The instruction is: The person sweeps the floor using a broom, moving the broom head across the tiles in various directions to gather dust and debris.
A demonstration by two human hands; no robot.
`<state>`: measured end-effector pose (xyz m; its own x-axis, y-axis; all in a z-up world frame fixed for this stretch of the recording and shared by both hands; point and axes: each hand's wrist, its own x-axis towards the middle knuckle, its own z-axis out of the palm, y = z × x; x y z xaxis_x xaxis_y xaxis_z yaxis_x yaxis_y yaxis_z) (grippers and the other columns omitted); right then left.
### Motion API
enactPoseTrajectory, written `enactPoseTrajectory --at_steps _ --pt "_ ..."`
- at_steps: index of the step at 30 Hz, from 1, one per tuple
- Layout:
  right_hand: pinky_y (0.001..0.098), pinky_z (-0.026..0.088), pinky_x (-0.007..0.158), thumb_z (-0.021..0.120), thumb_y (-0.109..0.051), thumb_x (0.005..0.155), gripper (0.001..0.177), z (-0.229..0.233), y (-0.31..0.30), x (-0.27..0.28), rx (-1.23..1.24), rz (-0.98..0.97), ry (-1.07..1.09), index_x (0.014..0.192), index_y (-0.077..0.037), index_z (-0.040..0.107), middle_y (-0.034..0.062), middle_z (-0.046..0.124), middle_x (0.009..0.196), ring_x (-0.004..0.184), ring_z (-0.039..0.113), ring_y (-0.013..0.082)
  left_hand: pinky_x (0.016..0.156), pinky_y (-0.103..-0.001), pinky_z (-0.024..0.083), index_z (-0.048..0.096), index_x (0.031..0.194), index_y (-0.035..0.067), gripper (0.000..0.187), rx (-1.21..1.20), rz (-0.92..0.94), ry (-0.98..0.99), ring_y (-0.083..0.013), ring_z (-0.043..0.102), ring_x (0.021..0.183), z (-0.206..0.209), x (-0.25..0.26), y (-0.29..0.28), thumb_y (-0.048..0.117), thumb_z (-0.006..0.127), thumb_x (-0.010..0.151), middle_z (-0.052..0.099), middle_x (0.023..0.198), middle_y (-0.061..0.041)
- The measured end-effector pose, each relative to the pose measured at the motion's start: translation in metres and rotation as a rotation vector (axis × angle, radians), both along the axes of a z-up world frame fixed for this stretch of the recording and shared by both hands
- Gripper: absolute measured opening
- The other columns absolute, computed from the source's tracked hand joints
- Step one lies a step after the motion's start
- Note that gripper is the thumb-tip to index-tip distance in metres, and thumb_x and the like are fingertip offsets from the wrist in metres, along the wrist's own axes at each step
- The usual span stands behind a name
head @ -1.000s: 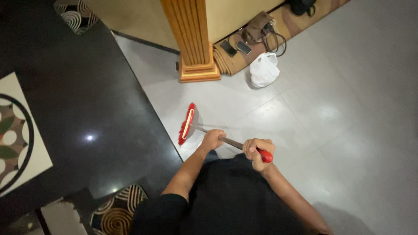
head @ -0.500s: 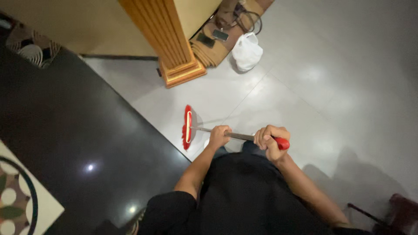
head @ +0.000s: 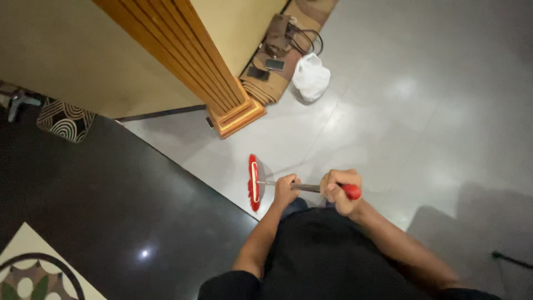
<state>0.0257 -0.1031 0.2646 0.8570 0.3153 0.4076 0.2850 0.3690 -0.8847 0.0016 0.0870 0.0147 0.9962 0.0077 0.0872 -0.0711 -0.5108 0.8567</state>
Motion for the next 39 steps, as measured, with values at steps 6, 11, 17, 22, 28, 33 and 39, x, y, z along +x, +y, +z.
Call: enactPoseTrajectory --at_steps 6,11,17,22,28,33,39 --pt "0.0269 0.041 0.047 0.053 -0.011 0.099 0.033 -0.002 0.01 0.01 -0.021 0.189 -0.026 0.067 -0.004 0.046 0.0027 0.05 0.055 0.049 0.047 0.0123 0.058 -0.048 0.046 0.057 0.072 0.004 0.018 -0.01 0.181 0.083 -0.0423 0.06 0.063 -0.005 -0.003 0.003 0.013 0.065 0.086 0.06 0.068 -0.022" --pt "0.0278 0.04 0.048 0.054 -0.009 0.097 0.03 0.013 0.018 0.015 -0.019 0.307 -0.133 0.068 -0.003 0.047 0.005 0.051 0.057 0.049 0.049 0.0147 0.06 -0.046 0.048 0.059 0.076 0.004 0.008 -0.039 0.293 0.058 -0.0408 0.064 0.069 0.008 -0.014 0.0 0.01 0.065 0.078 0.063 0.071 -0.021" --pt "0.0299 0.044 0.051 0.054 -0.009 0.097 0.03 0.015 -0.002 0.024 -0.026 0.399 -0.245 0.068 -0.003 0.046 0.0072 0.052 0.059 0.051 0.051 0.018 0.059 -0.043 0.046 0.054 0.075 0.004 0.011 -0.128 0.34 0.186 -0.034 0.063 0.064 0.008 -0.015 -0.012 0.009 0.064 0.077 0.063 0.069 -0.018" --pt "0.0296 0.044 0.051 0.053 -0.008 0.095 0.03 0.013 -0.023 0.042 -0.005 0.455 -0.197 0.066 -0.004 0.045 0.0064 0.051 0.058 0.05 0.051 0.0187 0.061 -0.047 0.045 0.052 0.075 0.002 0.02 -0.063 0.39 0.149 -0.0392 0.058 0.063 0.007 -0.005 -0.035 0.013 0.062 0.088 0.057 0.069 -0.021" --pt "0.0307 0.047 0.054 0.053 -0.007 0.096 0.03 0.013 -0.05 0.055 -0.025 0.503 -0.185 0.066 -0.004 0.047 0.0058 0.05 0.058 0.051 0.051 0.0189 0.069 -0.05 0.047 0.054 0.077 0.001 0.019 0.023 0.465 -0.014 -0.0433 0.059 0.078 0.015 -0.001 -0.061 0.013 0.062 0.089 0.06 0.075 -0.022" --pt "0.0317 0.04 0.052 0.052 -0.003 0.094 0.031 0.011 -0.063 0.048 -0.012 0.483 -0.132 0.065 -0.004 0.043 0.0065 0.046 0.057 0.052 0.046 0.0188 0.067 -0.049 0.049 0.057 0.075 0.003 0.018 0.04 0.408 0.035 -0.0415 0.062 0.074 0.01 0.002 -0.071 0.015 0.064 0.087 0.062 0.073 -0.021" --pt "0.0297 0.038 0.049 0.054 -0.009 0.096 0.034 0.028 -0.086 0.054 -0.034 0.277 -0.058 0.065 -0.002 0.043 0.0045 0.046 0.055 0.049 0.042 0.0151 0.066 -0.047 0.05 0.062 0.075 0.007 0.009 -0.039 0.146 0.081 -0.0393 0.066 0.074 0.007 0.036 -0.096 0.013 0.065 0.08 0.066 0.073 -0.018"
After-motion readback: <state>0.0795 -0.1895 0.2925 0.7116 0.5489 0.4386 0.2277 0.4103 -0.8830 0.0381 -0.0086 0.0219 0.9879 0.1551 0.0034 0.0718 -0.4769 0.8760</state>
